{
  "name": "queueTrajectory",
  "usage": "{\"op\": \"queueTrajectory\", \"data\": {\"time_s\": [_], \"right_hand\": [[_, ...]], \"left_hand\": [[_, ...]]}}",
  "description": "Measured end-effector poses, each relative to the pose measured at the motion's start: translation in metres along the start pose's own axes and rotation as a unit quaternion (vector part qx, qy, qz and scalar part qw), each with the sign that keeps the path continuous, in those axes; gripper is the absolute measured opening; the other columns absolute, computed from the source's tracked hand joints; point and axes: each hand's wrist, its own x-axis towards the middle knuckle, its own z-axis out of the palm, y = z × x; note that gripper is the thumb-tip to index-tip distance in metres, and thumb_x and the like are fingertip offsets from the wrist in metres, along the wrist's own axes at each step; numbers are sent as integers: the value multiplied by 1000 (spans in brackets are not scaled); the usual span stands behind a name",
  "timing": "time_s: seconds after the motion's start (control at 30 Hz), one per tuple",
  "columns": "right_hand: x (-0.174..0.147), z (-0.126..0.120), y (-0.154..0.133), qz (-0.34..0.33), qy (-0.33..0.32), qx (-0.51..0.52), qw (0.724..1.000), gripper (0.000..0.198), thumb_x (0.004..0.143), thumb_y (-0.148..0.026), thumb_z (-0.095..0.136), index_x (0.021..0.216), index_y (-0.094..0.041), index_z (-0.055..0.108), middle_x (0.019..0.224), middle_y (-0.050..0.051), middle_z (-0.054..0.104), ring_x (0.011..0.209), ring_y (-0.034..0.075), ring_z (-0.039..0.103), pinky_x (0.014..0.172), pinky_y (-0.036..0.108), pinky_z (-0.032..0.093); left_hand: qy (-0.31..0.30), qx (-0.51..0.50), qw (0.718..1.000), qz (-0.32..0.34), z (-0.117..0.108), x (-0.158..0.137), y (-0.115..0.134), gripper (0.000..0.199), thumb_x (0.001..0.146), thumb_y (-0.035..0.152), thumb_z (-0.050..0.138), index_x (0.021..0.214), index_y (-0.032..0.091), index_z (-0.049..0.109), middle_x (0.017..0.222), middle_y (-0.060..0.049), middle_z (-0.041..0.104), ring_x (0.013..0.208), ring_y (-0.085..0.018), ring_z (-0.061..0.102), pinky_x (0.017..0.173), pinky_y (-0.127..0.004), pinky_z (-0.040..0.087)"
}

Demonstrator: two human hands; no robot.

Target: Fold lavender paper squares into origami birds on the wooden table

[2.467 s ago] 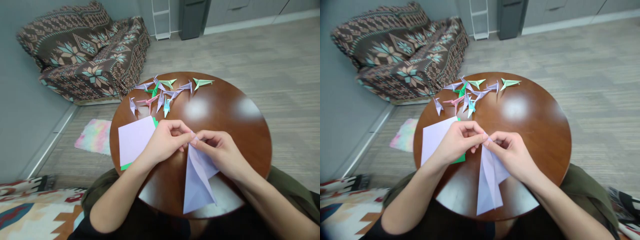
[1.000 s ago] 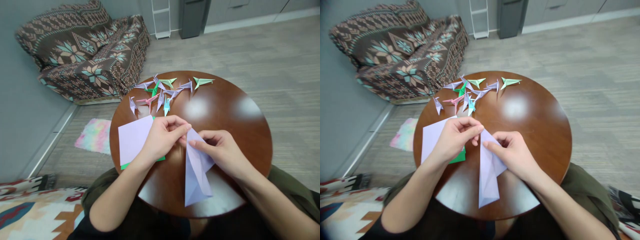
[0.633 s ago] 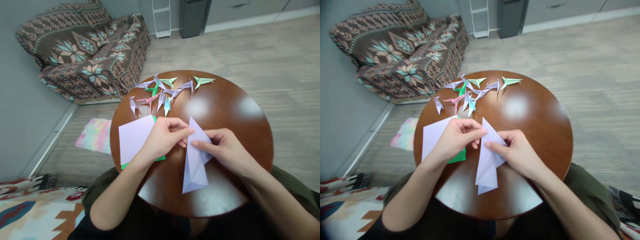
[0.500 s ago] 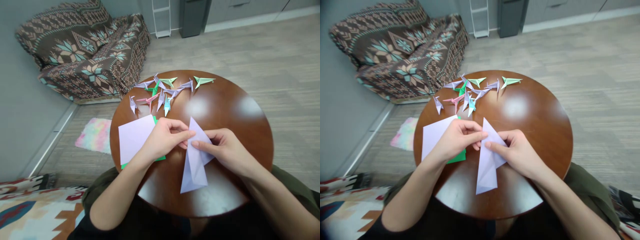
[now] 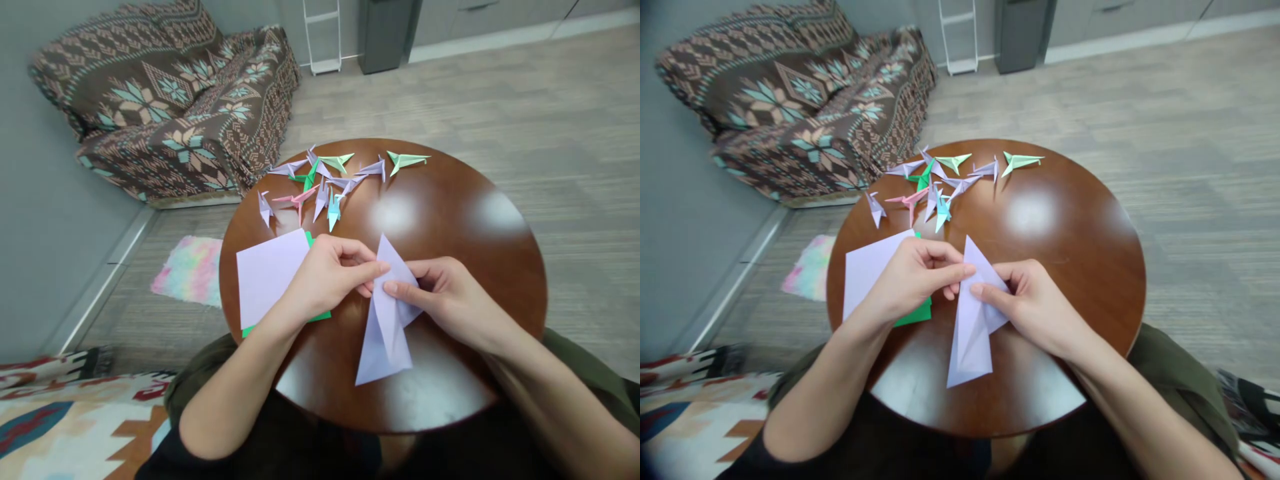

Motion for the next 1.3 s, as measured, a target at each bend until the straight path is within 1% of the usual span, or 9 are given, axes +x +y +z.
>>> {"op": "queueTrajectory", "data": {"time_s": [0.13, 0.27, 0.47, 0.57, 0.73, 0.9, 1.1, 1.2, 1.3], "right_hand": [[0, 0, -1, 6, 19, -1, 1000, 14, 77, -30, 87, 85, -19, 86, 80, 1, 81, 65, 14, 64, 59, 21, 46], [1, 1, -1, 2, 41, 16, 999, 10, 74, -24, 86, 74, -16, 81, 70, 0, 76, 60, 11, 58, 54, 19, 41], [1, 2, -3, 2, 48, 0, 999, 8, 72, -21, 81, 71, -14, 78, 64, 0, 72, 55, 10, 55, 51, 20, 38], [0, 2, -3, -2, 33, -19, 999, 6, 73, -20, 78, 73, -15, 80, 68, 0, 74, 57, 12, 57, 53, 21, 41], [-2, 2, -2, -8, -14, -62, 998, 20, 78, -19, 69, 89, -17, 86, 76, 1, 76, 65, 17, 62, 60, 26, 45], [-2, 3, -2, -6, -23, -64, 998, 25, 78, -19, 68, 94, -16, 86, 79, 1, 78, 66, 18, 63, 60, 27, 45], [-4, 7, -4, 12, -19, -72, 997, 15, 77, -19, 68, 80, -15, 82, 73, 1, 75, 62, 19, 63, 56, 27, 46], [-6, 8, -5, 32, -49, -92, 994, 13, 78, -19, 67, 71, -16, 77, 67, -1, 71, 59, 18, 61, 54, 27, 45], [-8, 7, -5, 41, -72, -109, 991, 13, 78, -20, 66, 67, -17, 73, 64, -2, 66, 58, 17, 57, 53, 27, 43]], "left_hand": [[-10, 18, 1000, -8, -1, 0, -1, 16, 79, 18, 82, 69, 10, 71, 52, 3, 65, 45, -6, 58, 47, -14, 46], [-41, 19, 999, -30, -2, 0, -1, 18, 73, 15, 85, 67, 11, 69, 53, 4, 65, 46, -6, 59, 47, -14, 46], [-62, 11, 998, -7, -1, -1, -1, 17, 77, 13, 81, 67, 12, 68, 53, 5, 64, 47, -5, 58, 47, -13, 46], [-62, 20, 998, -2, -2, -1, -1, 16, 79, 14, 80, 68, 12, 69, 52, 5, 62, 46, -5, 57, 46, -13, 45], [-50, 43, 998, -1, -6, 0, -1, 17, 81, 20, 79, 70, 12, 69, 52, 5, 62, 44, -4, 54, 44, -13, 43], [-38, 37, 999, 0, -5, -1, -1, 17, 78, 20, 79, 69, 12, 67, 53, 6, 59, 44, -4, 51, 43, -15, 40], [-40, 100, 994, 2, -3, -3, -1, 13, 72, 14, 70, 64, 14, 60, 53, 8, 50, 48, -4, 42, 45, -17, 31], [-81, 147, 986, -6, -5, -4, 0, 12, 72, 16, 67, 64, 14, 59, 55, 7, 48, 51, -5, 41, 47, -18, 28], [-120, 182, 976, -25, -7, -6, 2, 6, 71, 19, 68, 69, 13, 66, 58, 6, 52, 53, -7, 43, 48, -20, 29]]}}
